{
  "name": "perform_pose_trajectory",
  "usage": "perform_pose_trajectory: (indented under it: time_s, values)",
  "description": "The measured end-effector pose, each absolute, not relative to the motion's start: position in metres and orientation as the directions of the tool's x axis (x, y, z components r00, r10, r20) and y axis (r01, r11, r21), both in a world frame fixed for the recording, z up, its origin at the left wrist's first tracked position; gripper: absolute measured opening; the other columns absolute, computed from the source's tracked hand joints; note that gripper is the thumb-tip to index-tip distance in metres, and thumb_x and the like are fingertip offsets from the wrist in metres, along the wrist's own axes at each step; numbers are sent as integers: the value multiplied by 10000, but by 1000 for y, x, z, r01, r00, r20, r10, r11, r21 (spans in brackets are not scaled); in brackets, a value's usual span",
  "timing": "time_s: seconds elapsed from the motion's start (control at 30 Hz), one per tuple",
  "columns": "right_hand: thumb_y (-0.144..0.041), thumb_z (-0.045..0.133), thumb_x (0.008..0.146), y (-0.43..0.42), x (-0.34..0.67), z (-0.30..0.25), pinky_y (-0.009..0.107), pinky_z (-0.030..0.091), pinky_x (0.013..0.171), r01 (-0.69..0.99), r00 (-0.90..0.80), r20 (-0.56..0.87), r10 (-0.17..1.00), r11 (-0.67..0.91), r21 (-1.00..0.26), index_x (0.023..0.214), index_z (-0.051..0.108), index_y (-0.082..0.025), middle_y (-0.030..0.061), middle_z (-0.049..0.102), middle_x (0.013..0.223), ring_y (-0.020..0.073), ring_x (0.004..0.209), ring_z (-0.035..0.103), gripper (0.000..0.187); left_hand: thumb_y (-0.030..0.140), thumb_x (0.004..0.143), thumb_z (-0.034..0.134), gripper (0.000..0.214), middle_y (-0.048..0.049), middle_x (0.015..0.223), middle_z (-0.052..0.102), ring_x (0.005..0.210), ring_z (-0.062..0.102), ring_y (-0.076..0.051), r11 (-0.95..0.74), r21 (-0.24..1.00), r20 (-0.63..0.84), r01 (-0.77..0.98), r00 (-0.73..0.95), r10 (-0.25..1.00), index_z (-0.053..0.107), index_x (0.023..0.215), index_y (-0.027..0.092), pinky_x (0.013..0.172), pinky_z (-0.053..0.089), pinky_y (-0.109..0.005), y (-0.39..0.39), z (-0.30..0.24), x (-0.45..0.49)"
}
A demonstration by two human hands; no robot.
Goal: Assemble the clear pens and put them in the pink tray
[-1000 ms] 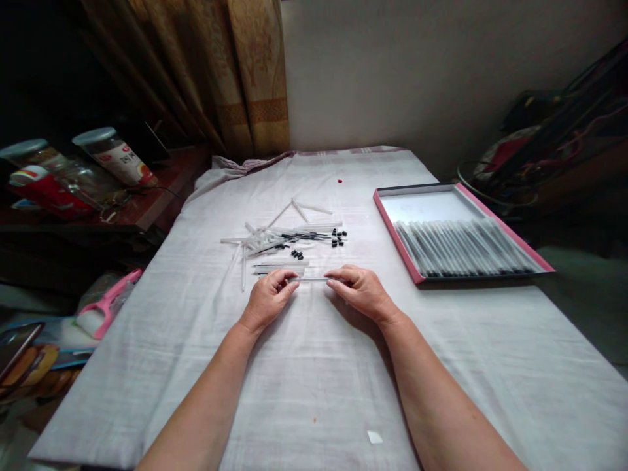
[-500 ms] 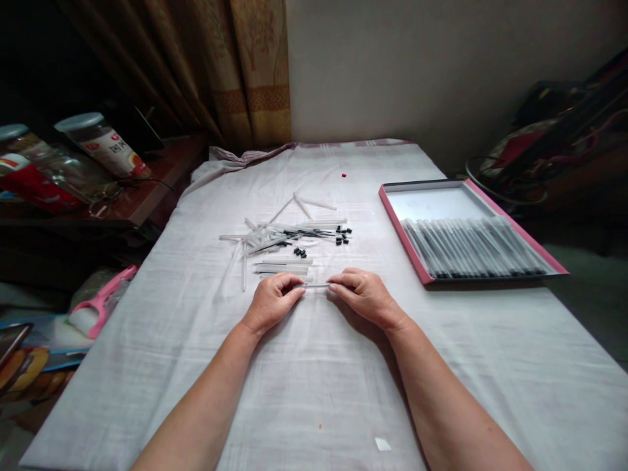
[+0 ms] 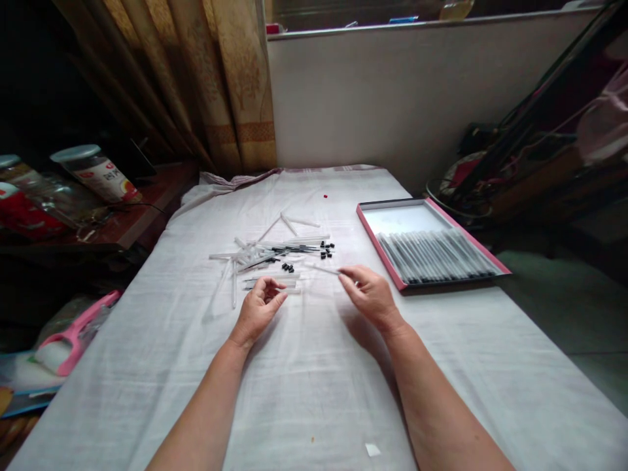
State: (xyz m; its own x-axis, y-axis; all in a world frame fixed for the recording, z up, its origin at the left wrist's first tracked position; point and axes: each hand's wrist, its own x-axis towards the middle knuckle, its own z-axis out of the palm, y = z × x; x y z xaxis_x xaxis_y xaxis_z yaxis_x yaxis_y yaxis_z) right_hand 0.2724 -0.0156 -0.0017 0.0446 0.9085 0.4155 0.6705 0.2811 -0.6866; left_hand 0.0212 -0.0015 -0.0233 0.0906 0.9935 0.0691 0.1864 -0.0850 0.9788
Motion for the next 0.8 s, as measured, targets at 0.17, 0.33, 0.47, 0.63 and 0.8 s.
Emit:
perform_pose_trajectory:
  time_s: [0.17,0.33,0.47,0.63,0.8]
  values:
    - [-412,567,790,-8,348,9,356,482,758,735,596,500,629,-175,-655,903,767,-163,107,687,888,241,820,623,338,385,703,697,254,-67,859,727,777,655,-170,-20,984,0,179,112,994,553,703,175,672,495,-250,-2,-21,24]
    - [-402,545,799,-2,380,9,396,399,738,709,687,322,652,-503,-494,942,779,-231,104,723,900,264,799,596,323,388,682,726,247,-30,678,693,613,605,-138,-48,961,23,271,95,995,634,684,158,568,467,-227,-4,-18,26]
    - [-381,504,827,0,370,5,392,349,726,763,637,326,699,-510,-397,937,779,-242,120,724,896,248,781,574,328,379,682,731,243,-1,608,652,552,567,-116,-61,956,37,287,89,995,638,664,155,520,436,-205,-5,-18,25]
    - [-389,473,852,-2,359,3,396,324,718,809,583,334,741,-490,-326,922,778,-214,142,708,900,268,811,564,359,366,681,723,232,5,612,641,573,568,-115,-63,956,38,287,91,995,635,660,153,542,433,-204,-5,-19,23]
    - [-329,473,861,-5,355,4,391,329,743,836,547,423,723,-447,-318,950,759,-195,123,703,966,275,861,551,329,398,691,720,266,19,593,609,543,534,-103,-66,961,41,267,99,994,615,671,154,526,419,-201,-4,-21,23]
